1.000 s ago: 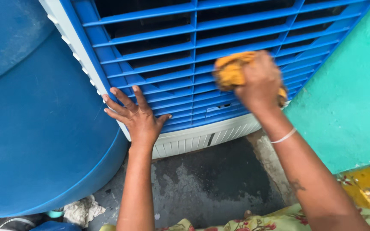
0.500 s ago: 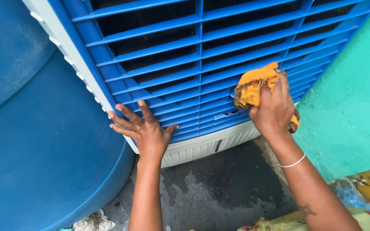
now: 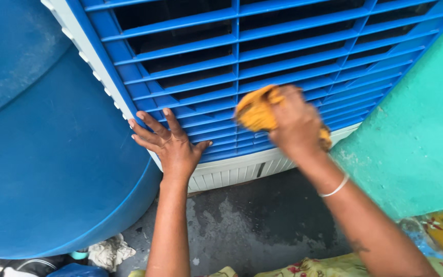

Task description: The person wipes the front plastic vents and the side of a blue and white air cooler using an orange cloth.

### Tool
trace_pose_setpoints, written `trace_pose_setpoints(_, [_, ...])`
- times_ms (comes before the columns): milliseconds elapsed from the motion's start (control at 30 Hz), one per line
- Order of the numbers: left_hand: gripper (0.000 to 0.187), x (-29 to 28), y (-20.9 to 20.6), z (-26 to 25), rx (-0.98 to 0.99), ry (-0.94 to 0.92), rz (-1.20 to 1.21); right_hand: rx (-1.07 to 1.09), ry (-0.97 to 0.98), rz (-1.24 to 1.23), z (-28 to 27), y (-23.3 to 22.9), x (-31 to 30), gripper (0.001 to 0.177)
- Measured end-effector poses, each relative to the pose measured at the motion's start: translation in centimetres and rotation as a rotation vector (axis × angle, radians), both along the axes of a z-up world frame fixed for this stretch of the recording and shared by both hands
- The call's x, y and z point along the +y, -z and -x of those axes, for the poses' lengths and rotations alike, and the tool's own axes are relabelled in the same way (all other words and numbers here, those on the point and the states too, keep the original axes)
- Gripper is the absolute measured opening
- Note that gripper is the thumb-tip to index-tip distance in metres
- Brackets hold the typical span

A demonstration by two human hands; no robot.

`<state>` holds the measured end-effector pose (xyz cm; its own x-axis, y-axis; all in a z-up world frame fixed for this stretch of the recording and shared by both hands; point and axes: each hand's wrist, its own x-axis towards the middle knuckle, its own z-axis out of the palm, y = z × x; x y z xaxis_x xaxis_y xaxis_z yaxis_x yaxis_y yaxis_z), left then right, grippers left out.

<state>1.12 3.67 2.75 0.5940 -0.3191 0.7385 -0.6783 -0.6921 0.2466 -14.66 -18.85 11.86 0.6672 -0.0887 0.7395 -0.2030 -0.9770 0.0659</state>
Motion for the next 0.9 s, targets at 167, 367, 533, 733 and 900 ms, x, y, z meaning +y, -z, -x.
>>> trace_pose_setpoints(167, [0.167,-0.3,-0.2,-0.1,-0.014,-0.011,0.019,0.012,0.166,0.06,3.6,-1.6,-5.6,0.053])
trace_pose_setpoints(367, [0.168,-0.5,-0.1,-0.2,-0.007,-0.021,0.011,-0.017,0.195,-0.051,0.2,-0.6,-0.8,0.052])
trace_pose_setpoints(533, [0.168,-0.5,0.0,0.0,0.002,-0.022,0.019,-0.003,0.095,0.002,-2.6,0.6,6.1,0.046])
trace_pose_setpoints(733, [0.167,0.0,0.1,-0.1,-0.018,0.008,0.021,0.06,0.05,-0.143,0.2,-0.4,0.6,0.069])
trace_pose_setpoints(900, [0.167,-0.2,0.1,-0.4,-0.005,0.007,0.033,-0.047,0.172,-0.026,3.6,-1.0,-3.7,0.067])
